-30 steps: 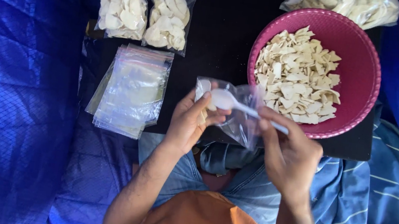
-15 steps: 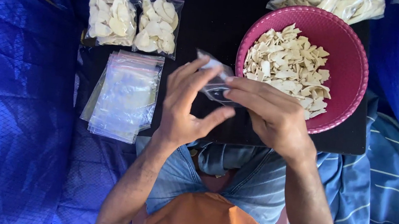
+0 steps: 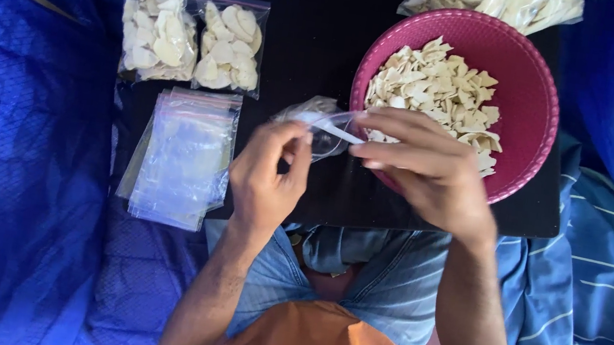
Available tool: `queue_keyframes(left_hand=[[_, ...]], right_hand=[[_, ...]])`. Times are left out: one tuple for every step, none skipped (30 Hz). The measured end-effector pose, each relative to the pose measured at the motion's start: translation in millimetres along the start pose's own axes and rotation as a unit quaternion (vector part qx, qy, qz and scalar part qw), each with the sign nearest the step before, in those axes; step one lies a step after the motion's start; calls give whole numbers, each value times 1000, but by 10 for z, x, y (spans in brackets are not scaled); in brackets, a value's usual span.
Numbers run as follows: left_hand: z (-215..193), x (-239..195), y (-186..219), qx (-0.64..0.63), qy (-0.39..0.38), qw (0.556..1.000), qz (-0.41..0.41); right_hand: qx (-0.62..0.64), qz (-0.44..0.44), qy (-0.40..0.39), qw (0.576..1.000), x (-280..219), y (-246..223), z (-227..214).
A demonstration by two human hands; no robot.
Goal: Bagging dried food flakes from a bowl into small plastic bags using a spoon.
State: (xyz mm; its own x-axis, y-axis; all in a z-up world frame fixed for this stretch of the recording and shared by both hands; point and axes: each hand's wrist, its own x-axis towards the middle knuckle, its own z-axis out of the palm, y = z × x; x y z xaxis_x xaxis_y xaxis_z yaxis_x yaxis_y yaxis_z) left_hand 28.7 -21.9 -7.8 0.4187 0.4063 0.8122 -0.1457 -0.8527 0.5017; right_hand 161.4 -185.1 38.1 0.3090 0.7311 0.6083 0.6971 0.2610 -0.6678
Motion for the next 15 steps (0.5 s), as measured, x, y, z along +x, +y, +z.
queue_keyframes(left_hand=[[-14, 8, 9, -3, -1, 1000, 1], [-24, 12, 23, 3, -7, 1000, 6], [-34, 17, 35, 8, -14, 1000, 10], [-61, 14, 61, 6, -14, 1000, 11], [-88, 12, 84, 1, -77, 997, -22], [-125, 4, 110, -4, -141, 988, -57], [-130, 33, 129, -6, -142, 988, -57], [-133, 63, 145, 6, -161, 985, -59], [-134, 91, 162, 19, -181, 981, -61], [-139, 116, 191, 18, -183, 981, -61], [-142, 140, 221, 17, -184, 980, -69], [-140, 169, 247, 16, -185, 980, -76], [-144, 169, 255, 15, -187, 979, -76], [-150, 163, 263, 26, -194, 976, -90], [-158, 157, 270, 36, -202, 973, -105]], right_hand=[[-3, 1, 2, 1000, -84, 41, -99], [29, 43, 17, 999, -171, 79, -204], [61, 85, 32, 994, -258, 116, -309], [59, 85, 33, 994, -347, 118, -383], [65, 135, 97, 984, -435, 120, -457], [73, 186, 160, 967, -529, 118, -523], [72, 187, 161, 966, -538, 92, -551], [81, 201, 204, 955, -544, 72, -579], [91, 215, 246, 941, -551, 52, -608], [91, 216, 247, 940, -531, 25, -583], [22, 224, 252, 941, -511, 0, -558], [-48, 231, 255, 938, -487, -20, -537], [-48, 232, 257, 937, -497, -16, -511], [-108, 232, 233, 938, -512, -18, -483], [-168, 231, 207, 936, -527, -19, -453]])
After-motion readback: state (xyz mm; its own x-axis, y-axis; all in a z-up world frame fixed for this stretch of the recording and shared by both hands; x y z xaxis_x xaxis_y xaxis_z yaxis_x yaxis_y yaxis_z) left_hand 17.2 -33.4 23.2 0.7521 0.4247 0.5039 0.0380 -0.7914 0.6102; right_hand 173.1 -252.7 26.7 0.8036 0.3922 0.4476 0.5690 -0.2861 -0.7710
